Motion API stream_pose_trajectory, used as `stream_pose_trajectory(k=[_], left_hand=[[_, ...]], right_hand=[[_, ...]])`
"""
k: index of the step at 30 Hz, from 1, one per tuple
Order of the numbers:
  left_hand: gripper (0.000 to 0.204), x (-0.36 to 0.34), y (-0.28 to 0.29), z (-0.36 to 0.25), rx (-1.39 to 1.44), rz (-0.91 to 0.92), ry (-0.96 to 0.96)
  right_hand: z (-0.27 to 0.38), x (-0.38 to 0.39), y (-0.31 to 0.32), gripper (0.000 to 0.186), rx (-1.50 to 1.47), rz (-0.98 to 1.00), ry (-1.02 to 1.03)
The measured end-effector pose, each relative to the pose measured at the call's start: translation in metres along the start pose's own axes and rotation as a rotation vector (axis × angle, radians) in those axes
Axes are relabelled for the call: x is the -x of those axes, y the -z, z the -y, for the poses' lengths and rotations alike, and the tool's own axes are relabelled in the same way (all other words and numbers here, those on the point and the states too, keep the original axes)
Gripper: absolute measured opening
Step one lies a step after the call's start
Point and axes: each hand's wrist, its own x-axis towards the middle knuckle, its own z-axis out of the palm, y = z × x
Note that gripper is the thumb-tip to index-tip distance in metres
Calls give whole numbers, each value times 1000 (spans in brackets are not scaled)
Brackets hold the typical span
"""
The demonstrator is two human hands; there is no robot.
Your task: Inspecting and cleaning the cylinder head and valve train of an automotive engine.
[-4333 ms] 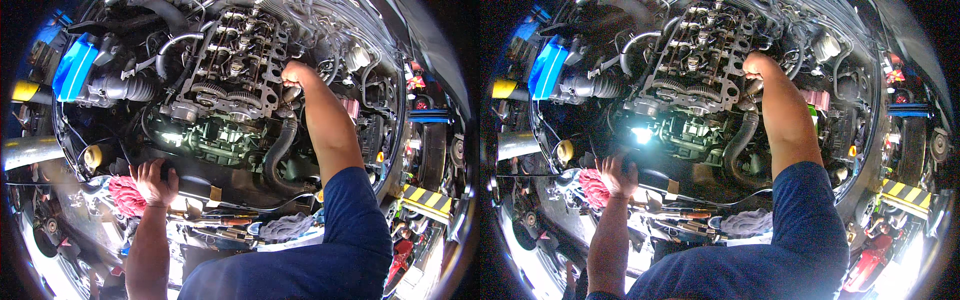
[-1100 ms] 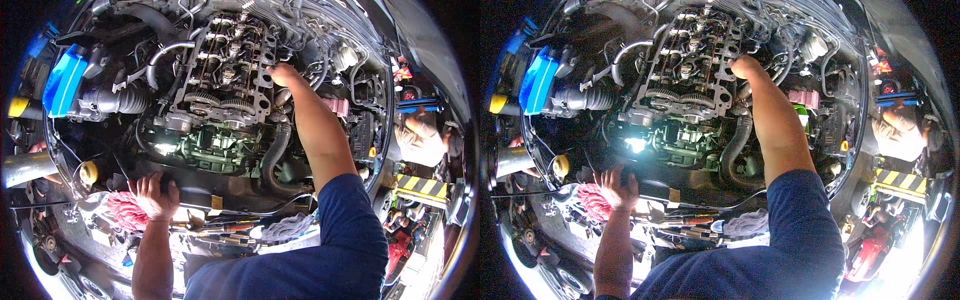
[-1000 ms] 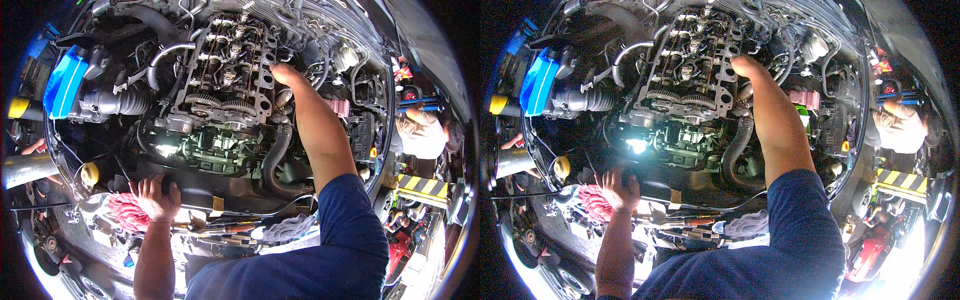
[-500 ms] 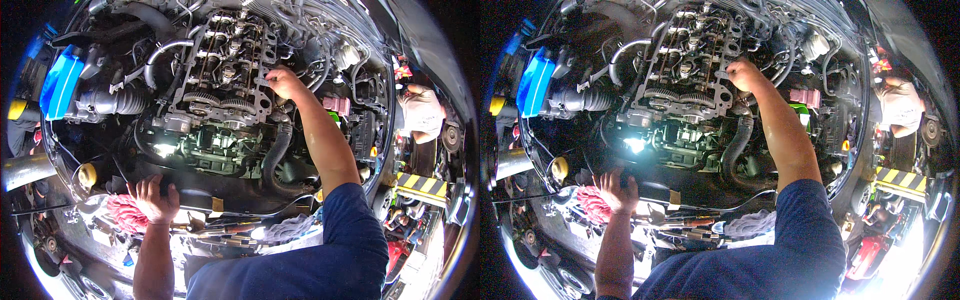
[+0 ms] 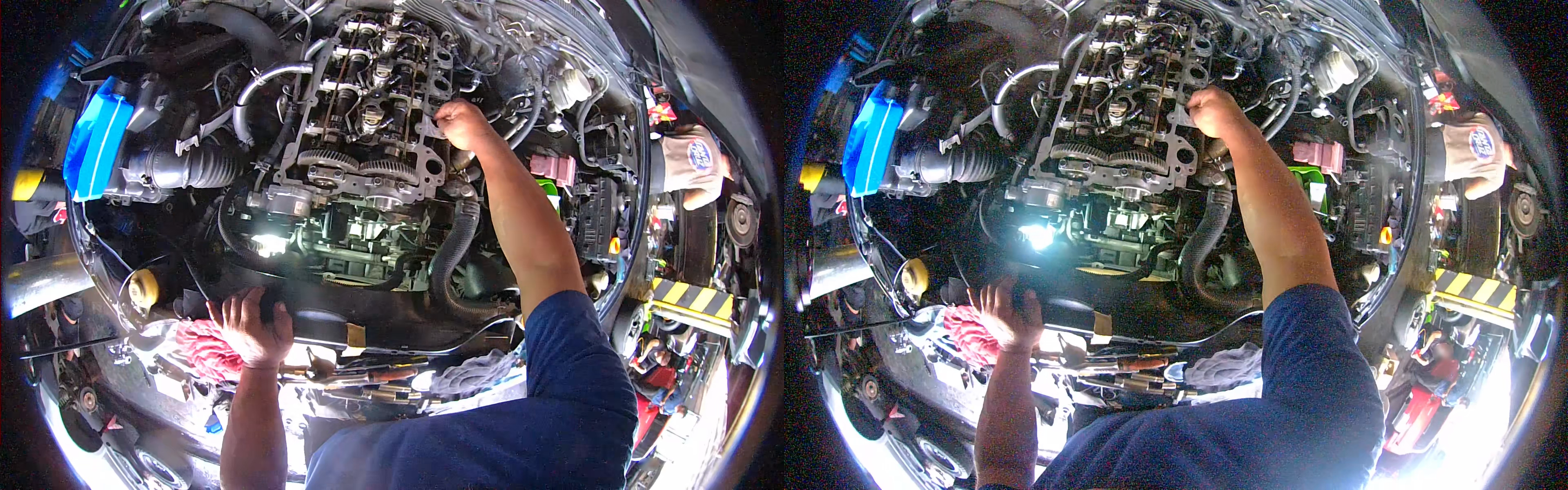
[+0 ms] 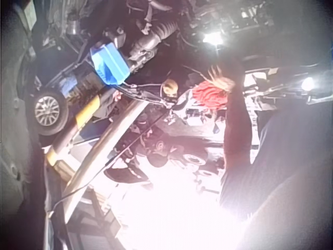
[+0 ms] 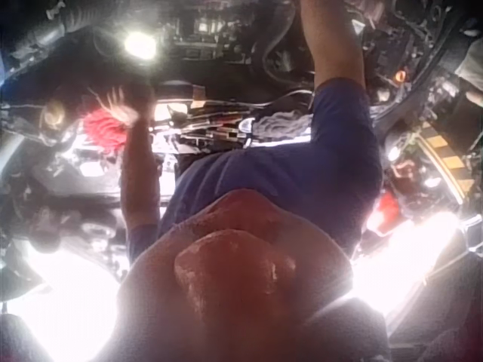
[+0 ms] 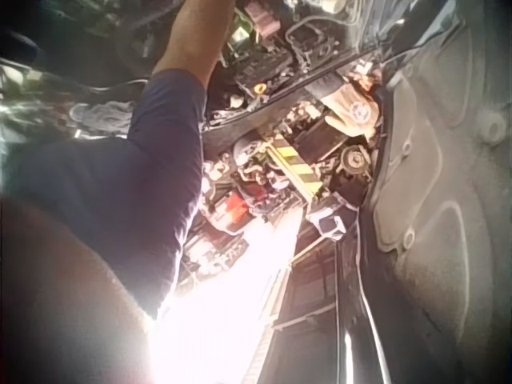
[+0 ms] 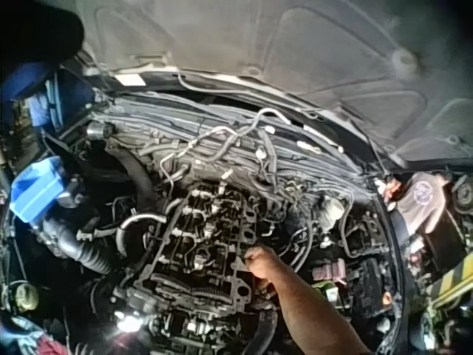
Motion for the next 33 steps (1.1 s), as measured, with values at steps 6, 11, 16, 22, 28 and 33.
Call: stream_pose_trajectory(k=[6, 11, 16, 22, 28, 33], left_hand=[[31, -1, -3, 1, -13, -41, -9], [32, -3, -3, 2, -2, -61, 2], [32, -1, -3, 1, -16, -28, -14], [33, 1, -1, 3, -20, -4, -17], [32, 2, -4, 4, -25, -18, -2], [32, 2, -5, 4, -35, -51, -6]], right_hand=[[3, -1, 7, 21, 42, 62, 29], [1, -10, 7, 20, 103, 74, 14], [-5, -24, 8, 22, 18, -12, -51], [-4, -27, 20, 22, 151, 69, -64], [3, -21, 23, 24, 323, 160, 36], [12, -27, 24, 18, 477, 161, 58]])
